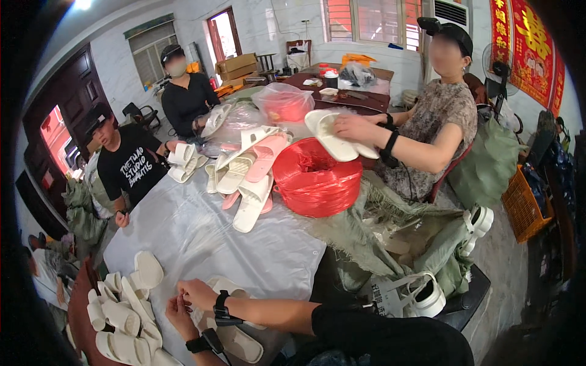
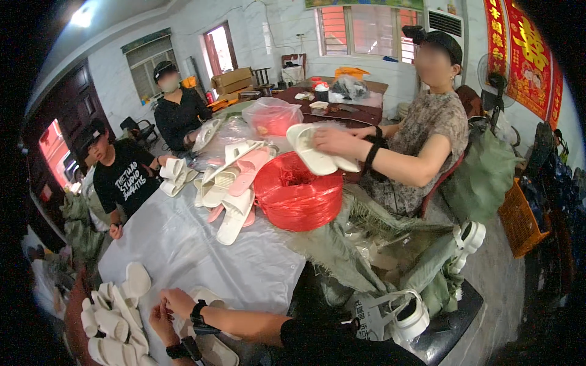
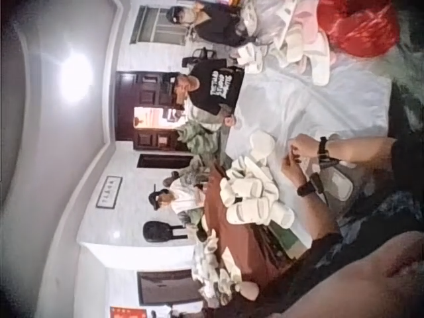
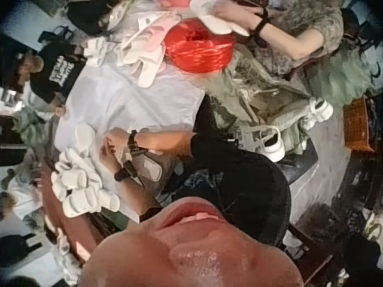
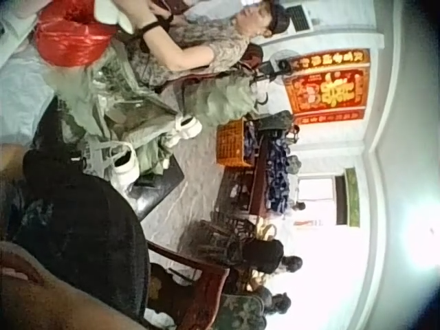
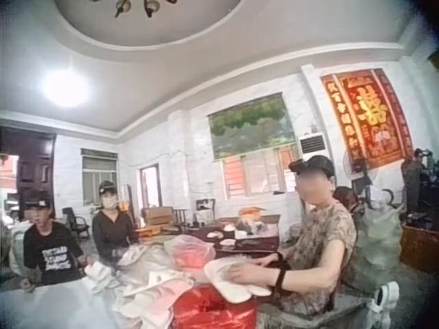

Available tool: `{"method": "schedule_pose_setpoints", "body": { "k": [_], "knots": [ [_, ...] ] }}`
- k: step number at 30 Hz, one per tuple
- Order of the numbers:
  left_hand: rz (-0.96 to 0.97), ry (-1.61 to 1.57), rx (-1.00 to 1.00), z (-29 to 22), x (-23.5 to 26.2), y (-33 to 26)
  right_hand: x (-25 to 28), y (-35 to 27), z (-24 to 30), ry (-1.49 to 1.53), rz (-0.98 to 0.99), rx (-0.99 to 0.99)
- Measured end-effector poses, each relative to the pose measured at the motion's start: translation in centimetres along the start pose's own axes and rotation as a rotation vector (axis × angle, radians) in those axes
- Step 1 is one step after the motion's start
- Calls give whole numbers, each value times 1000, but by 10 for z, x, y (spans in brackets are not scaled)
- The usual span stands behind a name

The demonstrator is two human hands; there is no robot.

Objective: Assembling components of white slippers at a manufacturing table.

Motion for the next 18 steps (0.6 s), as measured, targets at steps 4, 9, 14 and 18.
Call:
{"method": "schedule_pose_setpoints", "body": {
  "k": [4, 9, 14, 18],
  "knots": [
    [-128, -86, 51, 12, 16, -3, -5, 2, 4, 3, -46, 52],
    [-39, -314, 139, 45, 14, -4, -1, 7, -7, -37, -110, 43],
    [-107, -305, 185, 49, 16, -10, 10, 2, -8, 30, -80, -6],
    [-69, -369, 217, 44, 14, -14, 6, -1, -2, -49, -2, -70]
  ]
}}
Point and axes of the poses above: each hand's wrist, its own y-axis towards the middle knuckle, its own x-axis out of the back of the hand, z = x × y, the point moved 10 cm from there along y, towards the middle knuckle, and after that the axes turned 2 degrees about -x, right-handed, at the moved point
